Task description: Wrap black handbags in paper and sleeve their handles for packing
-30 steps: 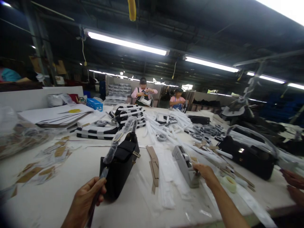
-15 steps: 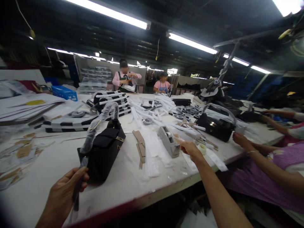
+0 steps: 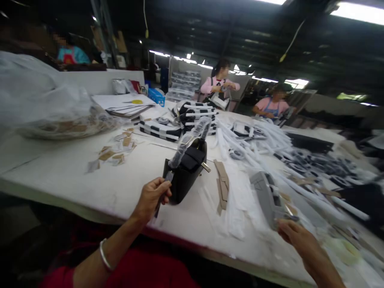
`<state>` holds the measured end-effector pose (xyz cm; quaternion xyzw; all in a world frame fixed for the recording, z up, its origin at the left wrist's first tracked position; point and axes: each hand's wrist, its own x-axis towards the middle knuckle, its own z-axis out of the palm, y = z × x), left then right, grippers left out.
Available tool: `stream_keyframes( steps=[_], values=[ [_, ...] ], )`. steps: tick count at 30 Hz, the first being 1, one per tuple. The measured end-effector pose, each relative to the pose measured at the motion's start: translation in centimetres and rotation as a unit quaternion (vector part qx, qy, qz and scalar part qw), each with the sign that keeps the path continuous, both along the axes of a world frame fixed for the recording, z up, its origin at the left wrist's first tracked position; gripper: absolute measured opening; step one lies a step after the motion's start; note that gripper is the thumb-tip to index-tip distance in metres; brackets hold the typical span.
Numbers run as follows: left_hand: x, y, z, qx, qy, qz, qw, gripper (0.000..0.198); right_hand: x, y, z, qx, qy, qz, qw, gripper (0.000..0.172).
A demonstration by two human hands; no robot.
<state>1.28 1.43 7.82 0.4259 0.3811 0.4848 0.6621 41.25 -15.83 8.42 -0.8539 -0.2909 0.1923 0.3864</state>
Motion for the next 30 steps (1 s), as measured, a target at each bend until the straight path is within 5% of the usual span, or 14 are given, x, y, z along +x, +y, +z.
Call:
stream_keyframes(
  steps=[6, 11, 17, 21, 27, 30],
  values=[
    [-0.1, -0.2, -0.4, 0.017, 0.008, -0.005, 1.000, 0.033, -16.4, 6.8, 5.9, 0.072, 0.092, 0.275, 0.954, 0.041],
    [-0.6, -0.4, -0.1, 0.041, 0.044, -0.001, 0.998, 0.033, -26.5, 11.8, 8.1, 0.123, 0.110, 0.359, 0.919, 0.039],
    [-0.9, -0.5, -0.1, 0.078, 0.074, 0.011, 0.994, 0.035, -27.9, 14.8, 4.8, 0.089, 0.032, 0.316, 0.944, 0.037],
    [-1.0, -0.3, -0.7, 0.075, 0.056, -0.006, 0.996, 0.034, -27.0, 15.7, 3.9, 0.081, 0.102, 0.299, 0.945, 0.042],
    [-1.2, 0.0, -0.8, -0.072, -0.124, -0.101, 0.984, 0.038, -26.3, 15.7, 4.9, 0.064, 0.203, 0.349, 0.912, 0.041],
    [-1.4, 0.1, -0.9, -0.130, -0.161, -0.131, 0.969, 0.036, -26.4, 15.5, 4.6, 0.065, 0.166, 0.342, 0.923, 0.038]
  ],
)
